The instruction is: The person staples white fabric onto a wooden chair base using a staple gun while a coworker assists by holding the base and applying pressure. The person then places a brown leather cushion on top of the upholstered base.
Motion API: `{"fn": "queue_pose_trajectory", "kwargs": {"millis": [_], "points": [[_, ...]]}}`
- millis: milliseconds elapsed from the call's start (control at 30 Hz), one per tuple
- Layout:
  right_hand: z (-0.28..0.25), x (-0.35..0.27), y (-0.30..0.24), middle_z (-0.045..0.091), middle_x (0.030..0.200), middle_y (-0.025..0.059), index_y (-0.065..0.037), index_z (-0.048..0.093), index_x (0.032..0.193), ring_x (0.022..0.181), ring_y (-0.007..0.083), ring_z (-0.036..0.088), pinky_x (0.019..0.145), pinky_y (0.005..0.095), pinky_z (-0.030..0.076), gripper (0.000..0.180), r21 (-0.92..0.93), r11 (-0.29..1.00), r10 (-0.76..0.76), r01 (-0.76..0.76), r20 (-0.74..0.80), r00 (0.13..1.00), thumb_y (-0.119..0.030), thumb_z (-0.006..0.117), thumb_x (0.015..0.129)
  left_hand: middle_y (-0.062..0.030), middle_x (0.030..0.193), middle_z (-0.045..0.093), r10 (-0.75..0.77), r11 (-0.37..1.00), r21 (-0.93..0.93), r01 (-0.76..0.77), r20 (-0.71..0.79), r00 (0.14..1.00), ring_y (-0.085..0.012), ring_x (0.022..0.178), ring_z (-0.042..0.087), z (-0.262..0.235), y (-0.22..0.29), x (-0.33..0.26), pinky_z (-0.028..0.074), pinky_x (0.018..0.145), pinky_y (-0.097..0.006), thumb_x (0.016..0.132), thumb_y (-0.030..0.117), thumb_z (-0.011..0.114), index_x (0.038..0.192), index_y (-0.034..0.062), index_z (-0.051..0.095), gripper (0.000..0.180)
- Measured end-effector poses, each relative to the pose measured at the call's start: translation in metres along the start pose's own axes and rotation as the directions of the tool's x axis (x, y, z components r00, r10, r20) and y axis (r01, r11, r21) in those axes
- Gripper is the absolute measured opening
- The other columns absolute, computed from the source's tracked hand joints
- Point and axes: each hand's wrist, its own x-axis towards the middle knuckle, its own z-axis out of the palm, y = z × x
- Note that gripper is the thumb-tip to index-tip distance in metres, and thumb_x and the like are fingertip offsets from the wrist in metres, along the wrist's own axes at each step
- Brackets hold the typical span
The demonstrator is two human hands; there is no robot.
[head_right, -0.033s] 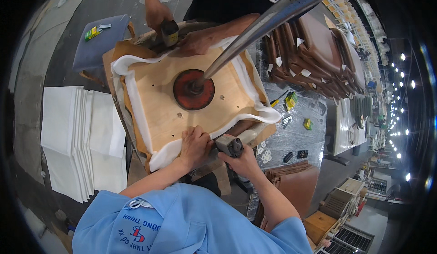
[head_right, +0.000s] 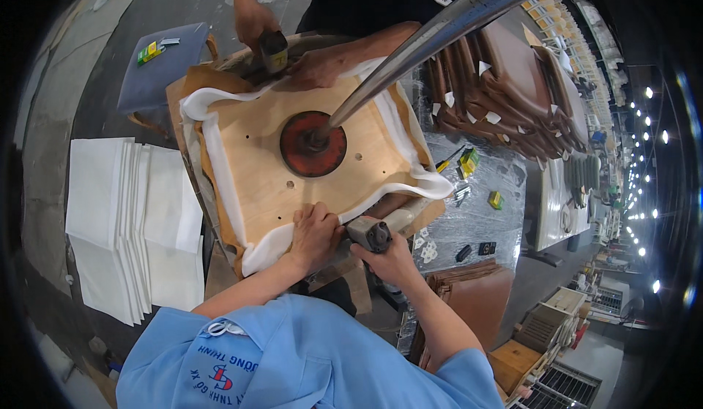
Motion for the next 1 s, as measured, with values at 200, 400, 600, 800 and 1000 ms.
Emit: {"fn": "queue_pose_trajectory", "kwargs": {"millis": [200, 400, 600, 800, 1000], "points": [[0.003, 0.003, -0.006, 0.071, 0.091, 0.0032, -0.002, 0.062, 0.144, 0.065, 0.0083, 0.061, 0.059, 0.0271, 0.052, 0.061, -0.039, 0.999, 0.033, -0.035, -0.039, 0.999, -0.016, 0.085, 0.09, -0.0119, 0.108, 0.058, 0.019, 0.997, 0.072, -0.026, 0.095, 0.995, -0.0323, 0.111, 0.054, -0.016, -0.003, 0.001, 0.042, 0.092, -0.047, 0.085, 0.024, 0.079, 0.093, 0.0081, 0.072, 0.019], [0.009, -0.008, 0.0, 0.071, 0.091, 0.0021, -0.006, 0.06, 0.148, 0.06, 0.0084, 0.058, 0.054, 0.0265, 0.049, 0.061, 0.079, 0.997, 0.019, -0.018, -0.012, 1.0, -0.012, 0.082, 0.091, -0.0112, 0.11, 0.057, 0.0, 1.0, 0.022, -0.002, 0.094, 0.996, -0.0323, 0.112, 0.053, -0.017, -0.006, 0.005, 0.041, 0.094, -0.047, 0.086, 0.022, 0.078, 0.097, 0.0075, 0.073, 0.019], [0.017, 0.002, 0.004, 0.069, 0.089, 0.0016, -0.004, 0.061, 0.145, 0.06, 0.0088, 0.058, 0.054, 0.0273, 0.048, 0.058, -0.019, 0.998, -0.067, 0.066, -0.057, 0.996, -0.012, 0.082, 0.091, -0.0113, 0.111, 0.057, 0.02, 1.0, -0.016, -0.019, 0.075, 0.997, -0.0321, 0.112, 0.052, -0.016, -0.011, 0.004, 0.04, 0.094, -0.047, 0.086, 0.021, 0.078, 0.097, 0.0075, 0.074, 0.018], [0.019, -0.005, -0.001, 0.069, 0.089, 0.0018, -0.003, 0.063, 0.142, 0.059, 0.0097, 0.058, 0.054, 0.0279, 0.049, 0.056, 0.073, 0.997, 0.028, -0.021, -0.09, 0.996, -0.013, 0.084, 0.091, -0.011, 0.11, 0.057, 0.043, 0.999, -0.004, -0.043, 0.112, 0.993, -0.0322, 0.111, 0.052, -0.021, -0.015, 0.002, 0.04, 0.094, -0.047, 0.084, 0.02, 0.079, 0.095, 0.0076, 0.074, 0.017], [0.025, -0.017, -0.003, 0.071, 0.091, 0.0019, -0.004, 0.063, 0.144, 0.061, 0.008, 0.058, 0.054, 0.0271, 0.049, 0.056, 0.079, 0.996, 0.049, -0.043, -0.067, 0.997, -0.013, 0.083, 0.092, -0.0109, 0.11, 0.056, -0.008, 0.998, -0.056, 0.012, 0.07, 0.998, -0.0319, 0.111, 0.051, -0.017, -0.015, 0.003, 0.04, 0.094, -0.047, 0.083, 0.018, 0.08, 0.092, 0.0072, 0.074, 0.015]]}}
